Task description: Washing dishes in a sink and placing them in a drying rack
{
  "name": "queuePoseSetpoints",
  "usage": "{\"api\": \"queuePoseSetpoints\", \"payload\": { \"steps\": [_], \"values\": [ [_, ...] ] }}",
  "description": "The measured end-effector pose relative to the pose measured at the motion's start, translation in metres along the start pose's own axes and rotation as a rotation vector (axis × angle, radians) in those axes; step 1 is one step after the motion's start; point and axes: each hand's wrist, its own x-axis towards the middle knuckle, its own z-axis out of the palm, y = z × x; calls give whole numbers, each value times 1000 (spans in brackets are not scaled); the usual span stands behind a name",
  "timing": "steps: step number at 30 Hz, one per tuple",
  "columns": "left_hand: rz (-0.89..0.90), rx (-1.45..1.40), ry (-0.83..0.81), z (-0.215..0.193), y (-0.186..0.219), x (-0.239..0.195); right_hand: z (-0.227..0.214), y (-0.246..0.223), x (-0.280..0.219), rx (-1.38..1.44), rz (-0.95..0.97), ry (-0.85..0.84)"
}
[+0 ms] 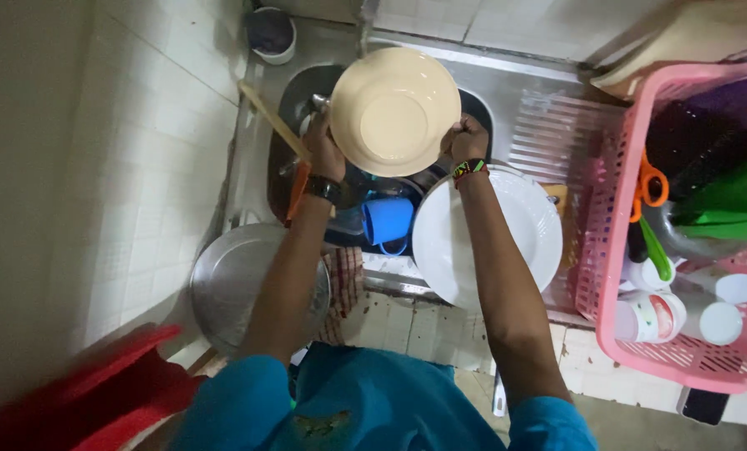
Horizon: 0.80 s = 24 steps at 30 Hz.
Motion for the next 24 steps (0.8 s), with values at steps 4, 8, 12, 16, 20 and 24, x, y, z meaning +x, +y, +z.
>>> {"api": "queuePoseSetpoints", "payload": {
  "steps": [4, 8, 12, 16, 20, 24],
  "values": [
    [-29, 109, -47, 29, -21, 17, -33, -5, 5, -120, -84, 11],
    [106, 456, -12, 48, -33, 36, -40, -21, -20, 179, -1, 52],
    [-114, 922, -112, 61, -29, 72, -18, -116, -71, 303, 158, 129],
    [-294, 616, -198, 79, -15, 77, -8, -107, -61, 272, 117, 128],
    [272, 1010, -353, 44, -19, 107, 4, -106, -69, 212, 96, 23],
    [-162, 781, -190, 41, 23, 79, 16, -104, -70, 198, 148, -34]
  ]
}}
